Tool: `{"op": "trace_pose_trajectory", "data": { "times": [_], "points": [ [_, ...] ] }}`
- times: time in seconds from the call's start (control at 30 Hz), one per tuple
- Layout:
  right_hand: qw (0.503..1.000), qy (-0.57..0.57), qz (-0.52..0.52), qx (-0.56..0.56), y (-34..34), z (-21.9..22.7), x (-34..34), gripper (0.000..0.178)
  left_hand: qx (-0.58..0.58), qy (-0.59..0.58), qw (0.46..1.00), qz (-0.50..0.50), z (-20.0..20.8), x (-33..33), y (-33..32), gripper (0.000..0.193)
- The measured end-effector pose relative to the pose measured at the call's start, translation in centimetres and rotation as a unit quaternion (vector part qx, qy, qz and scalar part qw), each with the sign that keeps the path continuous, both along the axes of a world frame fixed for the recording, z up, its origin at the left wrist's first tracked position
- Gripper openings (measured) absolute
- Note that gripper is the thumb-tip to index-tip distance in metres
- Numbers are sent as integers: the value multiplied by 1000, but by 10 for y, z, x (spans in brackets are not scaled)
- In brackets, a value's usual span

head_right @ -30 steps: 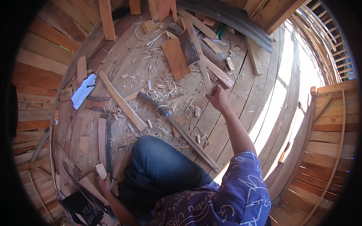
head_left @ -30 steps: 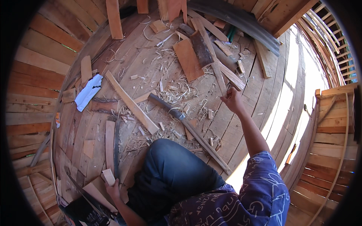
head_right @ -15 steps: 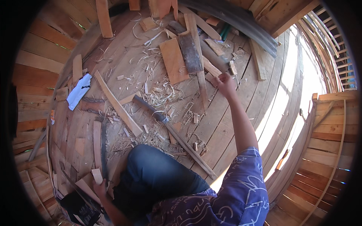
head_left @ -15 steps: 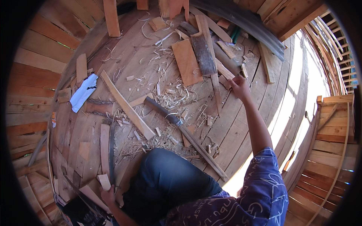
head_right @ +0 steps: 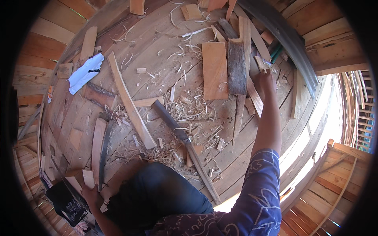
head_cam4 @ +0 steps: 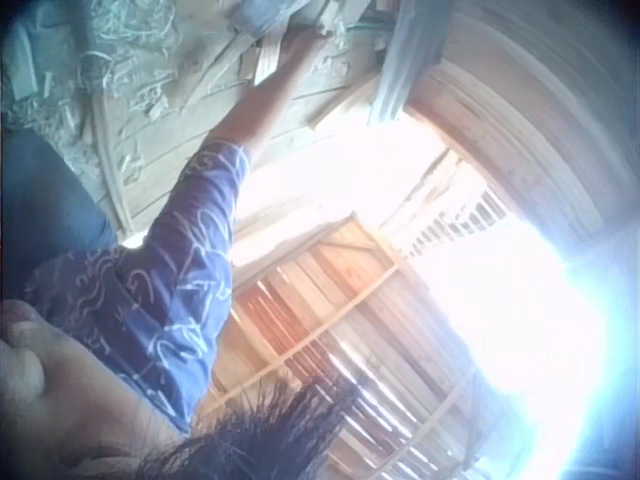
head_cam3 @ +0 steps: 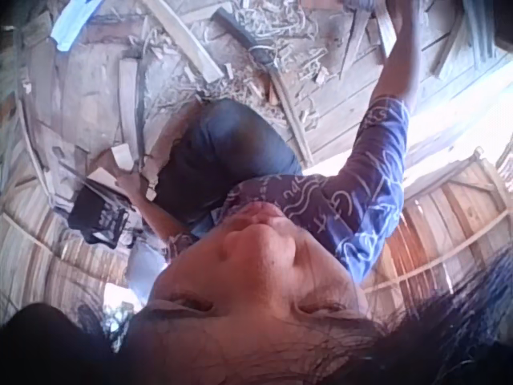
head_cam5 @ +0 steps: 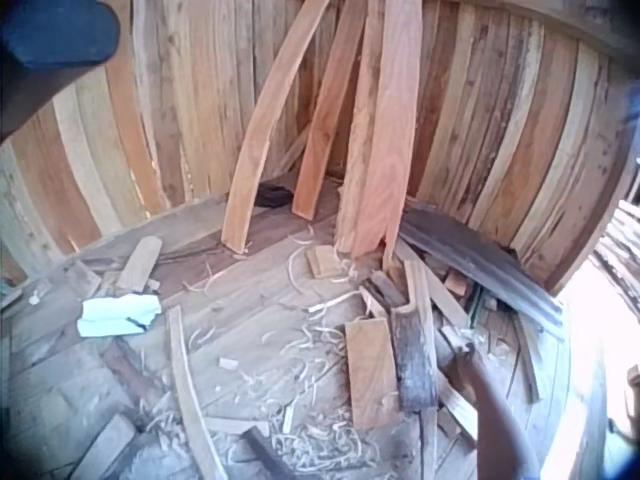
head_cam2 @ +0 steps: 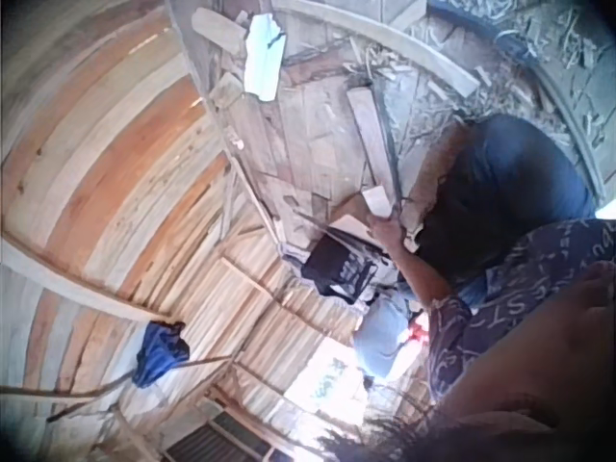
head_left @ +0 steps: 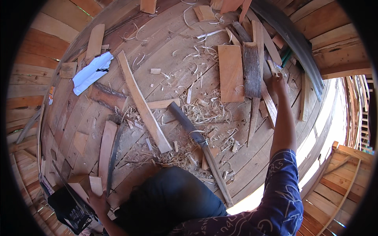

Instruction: The person shaves a piece of wood using a blade, holding the wood against their lap while seated on the floor.

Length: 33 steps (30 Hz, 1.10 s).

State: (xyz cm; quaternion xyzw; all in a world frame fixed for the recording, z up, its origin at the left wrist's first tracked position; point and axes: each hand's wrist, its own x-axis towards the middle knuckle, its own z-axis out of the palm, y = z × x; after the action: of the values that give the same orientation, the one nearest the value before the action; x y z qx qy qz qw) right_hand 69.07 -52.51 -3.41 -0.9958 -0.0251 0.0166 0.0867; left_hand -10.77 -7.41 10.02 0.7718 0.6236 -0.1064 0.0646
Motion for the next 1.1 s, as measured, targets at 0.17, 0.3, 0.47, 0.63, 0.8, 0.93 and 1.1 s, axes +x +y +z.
{"op": "trace_pose_trajectory", "data": {
  "times": [0.17,0.3,0.47,0.63,0.8,0.93,1.1],
  "points": [
    [962,-6,113,-248,34,23,-13,34,8,2,999,-36,15,13,3,65],
    [961,-118,86,-236,14,39,-21,25,4,-16,999,-43,27,40,8,65],
    [973,-220,66,28,12,84,-40,28,26,-26,997,-64,32,30,6,62],
    [897,-23,106,428,87,159,-119,23,20,-186,980,-65,26,19,4,62],
    [763,214,122,597,170,191,-234,19,9,-264,963,-60,5,0,9,62],
    [659,339,132,658,220,184,-331,11,-48,-358,932,9,-8,-25,22,55],
    [666,372,149,629,273,171,-476,17,-28,-471,881,36,4,-39,35,53]
  ]
}}
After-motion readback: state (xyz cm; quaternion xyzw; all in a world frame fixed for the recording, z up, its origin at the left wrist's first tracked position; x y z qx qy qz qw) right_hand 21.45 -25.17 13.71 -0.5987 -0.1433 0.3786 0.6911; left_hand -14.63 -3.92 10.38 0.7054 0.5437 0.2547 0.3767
